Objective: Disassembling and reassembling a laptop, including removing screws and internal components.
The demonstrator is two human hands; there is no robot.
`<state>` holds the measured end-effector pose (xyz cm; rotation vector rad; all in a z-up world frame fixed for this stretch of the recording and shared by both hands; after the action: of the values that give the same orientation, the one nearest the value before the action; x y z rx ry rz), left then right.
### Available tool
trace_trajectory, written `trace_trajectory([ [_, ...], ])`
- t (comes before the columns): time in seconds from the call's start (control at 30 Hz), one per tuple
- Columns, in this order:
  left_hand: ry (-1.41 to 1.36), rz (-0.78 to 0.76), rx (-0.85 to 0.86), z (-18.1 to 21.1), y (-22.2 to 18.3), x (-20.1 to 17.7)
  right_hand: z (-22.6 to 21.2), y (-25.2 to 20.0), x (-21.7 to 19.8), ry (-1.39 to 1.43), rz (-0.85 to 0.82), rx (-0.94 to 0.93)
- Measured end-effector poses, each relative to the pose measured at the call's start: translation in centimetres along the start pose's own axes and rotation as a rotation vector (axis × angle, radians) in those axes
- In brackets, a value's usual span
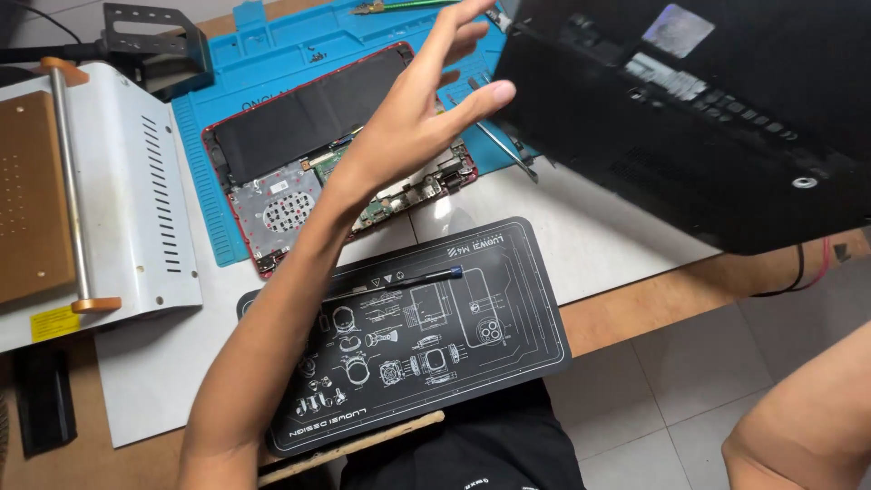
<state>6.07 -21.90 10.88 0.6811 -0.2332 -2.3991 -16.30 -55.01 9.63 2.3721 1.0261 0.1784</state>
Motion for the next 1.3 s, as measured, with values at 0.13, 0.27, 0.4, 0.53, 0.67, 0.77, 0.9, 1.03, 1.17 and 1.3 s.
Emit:
trace_trajectory([
  [0.13,-0.109,0.004,0.081,3.6,-5.5,-3.0,0.7,3.3,3.3,0.432,-0.128,0.312],
  [0.27,-0.338,0.354,-0.172,4.1,-11.3,-4.6,0.8,3.6,10.4,0.630,-0.246,0.450],
  [0.4,-0.402,0.761,-0.359,2.4,-16.0,-6.0,0.4,2.0,18.8,0.389,-0.380,0.553],
  [0.53,-0.365,0.912,-0.450,0.0,-18.6,-7.6,3.8,-1.4,21.3,0.172,-0.571,0.221],
  [0.67,-0.381,0.994,-0.455,-2.3,-20.0,-8.0,4.8,-3.9,21.9,-0.083,-0.522,0.002],
  [0.77,-0.392,0.985,-0.465,-3.9,-20.3,-7.6,5.2,-4.8,22.1,-0.180,-0.552,-0.056],
  [0.9,-0.434,0.971,-0.452,-5.8,-20.2,-6.8,5.5,-5.5,22.2,-0.243,-0.588,-0.048],
  [1.03,-0.453,0.987,-0.471,-5.3,-19.2,-6.5,5.5,-5.6,22.2,-0.231,-0.598,-0.024],
  [1.17,-0.460,0.988,-0.494,-4.9,-19.0,-6.3,5.2,-5.8,22.4,-0.223,-0.596,-0.003],
  [1.3,-0.471,0.987,-0.505,-4.7,-18.9,-6.3,5.1,-5.9,22.6,-0.227,-0.601,0.008],
])
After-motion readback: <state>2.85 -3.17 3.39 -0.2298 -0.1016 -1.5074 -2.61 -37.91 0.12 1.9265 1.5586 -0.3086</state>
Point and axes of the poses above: each hand's wrist, its own y-axis towards the middle knuckle, its own x-axis out of the palm, z = x × y, the point moved 1 cm from there along y, towards the middle knuckle, and after that the axes turned 6 degrees about y, right-handed, at the moved point
